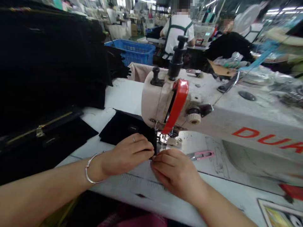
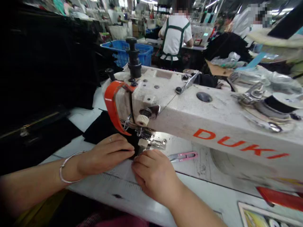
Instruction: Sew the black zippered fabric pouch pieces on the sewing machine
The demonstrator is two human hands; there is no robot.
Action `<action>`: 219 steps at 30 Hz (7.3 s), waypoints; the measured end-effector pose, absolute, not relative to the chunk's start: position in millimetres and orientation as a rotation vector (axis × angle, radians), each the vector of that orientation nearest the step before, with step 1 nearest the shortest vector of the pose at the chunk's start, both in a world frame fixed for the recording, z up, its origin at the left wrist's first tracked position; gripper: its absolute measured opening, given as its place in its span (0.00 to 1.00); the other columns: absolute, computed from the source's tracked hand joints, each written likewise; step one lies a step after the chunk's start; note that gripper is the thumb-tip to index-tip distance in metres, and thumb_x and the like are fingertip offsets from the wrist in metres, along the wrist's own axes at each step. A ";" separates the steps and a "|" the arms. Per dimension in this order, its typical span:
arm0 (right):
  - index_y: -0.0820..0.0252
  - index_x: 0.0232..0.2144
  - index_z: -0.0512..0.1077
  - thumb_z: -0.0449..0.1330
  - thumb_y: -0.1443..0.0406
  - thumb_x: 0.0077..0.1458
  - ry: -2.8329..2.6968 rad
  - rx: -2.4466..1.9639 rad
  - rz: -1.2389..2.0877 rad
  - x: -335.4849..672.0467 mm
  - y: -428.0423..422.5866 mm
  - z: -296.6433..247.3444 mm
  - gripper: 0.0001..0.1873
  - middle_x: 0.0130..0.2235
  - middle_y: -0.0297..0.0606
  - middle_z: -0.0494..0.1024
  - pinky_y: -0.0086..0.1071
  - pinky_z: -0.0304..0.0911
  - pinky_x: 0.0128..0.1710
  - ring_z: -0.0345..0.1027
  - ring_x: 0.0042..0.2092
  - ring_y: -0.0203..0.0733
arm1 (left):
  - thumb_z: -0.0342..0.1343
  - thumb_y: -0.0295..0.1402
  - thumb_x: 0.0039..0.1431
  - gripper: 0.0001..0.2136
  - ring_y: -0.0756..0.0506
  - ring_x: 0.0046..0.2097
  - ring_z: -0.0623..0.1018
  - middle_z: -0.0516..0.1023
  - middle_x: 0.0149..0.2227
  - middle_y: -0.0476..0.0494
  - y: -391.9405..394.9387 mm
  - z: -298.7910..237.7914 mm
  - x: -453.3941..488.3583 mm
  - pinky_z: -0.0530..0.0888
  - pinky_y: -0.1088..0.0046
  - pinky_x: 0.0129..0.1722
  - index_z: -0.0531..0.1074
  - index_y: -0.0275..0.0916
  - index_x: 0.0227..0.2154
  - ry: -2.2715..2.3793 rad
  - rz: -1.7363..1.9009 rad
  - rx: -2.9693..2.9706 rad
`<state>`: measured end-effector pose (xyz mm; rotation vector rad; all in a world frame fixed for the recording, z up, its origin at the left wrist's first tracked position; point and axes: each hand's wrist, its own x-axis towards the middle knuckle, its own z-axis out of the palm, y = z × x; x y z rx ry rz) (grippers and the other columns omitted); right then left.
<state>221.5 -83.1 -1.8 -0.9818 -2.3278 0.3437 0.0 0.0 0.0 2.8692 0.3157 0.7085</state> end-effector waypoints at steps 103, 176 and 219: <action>0.59 0.52 0.70 0.56 0.71 0.57 -2.409 -1.348 0.265 219.6 -76.8 3.1 0.20 0.57 0.40 0.71 0.51 0.61 0.51 0.61 0.52 0.54 | 0.53 0.22 0.56 0.13 0.42 0.48 0.76 0.75 0.45 0.40 -2.7 36.3 25.0 0.73 0.61 0.52 0.73 0.37 0.43 0.827 0.290 2.607; 0.64 0.40 0.75 0.52 0.69 0.67 -2.126 -1.073 0.023 178.4 -152.2 -12.8 0.11 0.41 0.39 0.81 0.35 0.69 0.40 0.70 0.40 0.41 | 0.44 0.22 0.67 0.13 0.44 0.42 0.73 0.76 0.43 0.40 -89.9 12.0 -35.1 0.74 0.65 0.46 0.71 0.32 0.48 0.457 0.430 2.863; 0.64 0.53 0.71 0.55 0.67 0.62 -2.312 -1.461 0.123 211.4 -70.4 -14.4 0.18 0.44 0.47 0.74 0.49 0.66 0.48 0.67 0.48 0.52 | 0.50 0.27 0.69 0.09 0.46 0.50 0.76 0.79 0.45 0.43 57.7 -5.7 16.3 0.71 0.66 0.54 0.75 0.37 0.43 0.482 0.602 2.873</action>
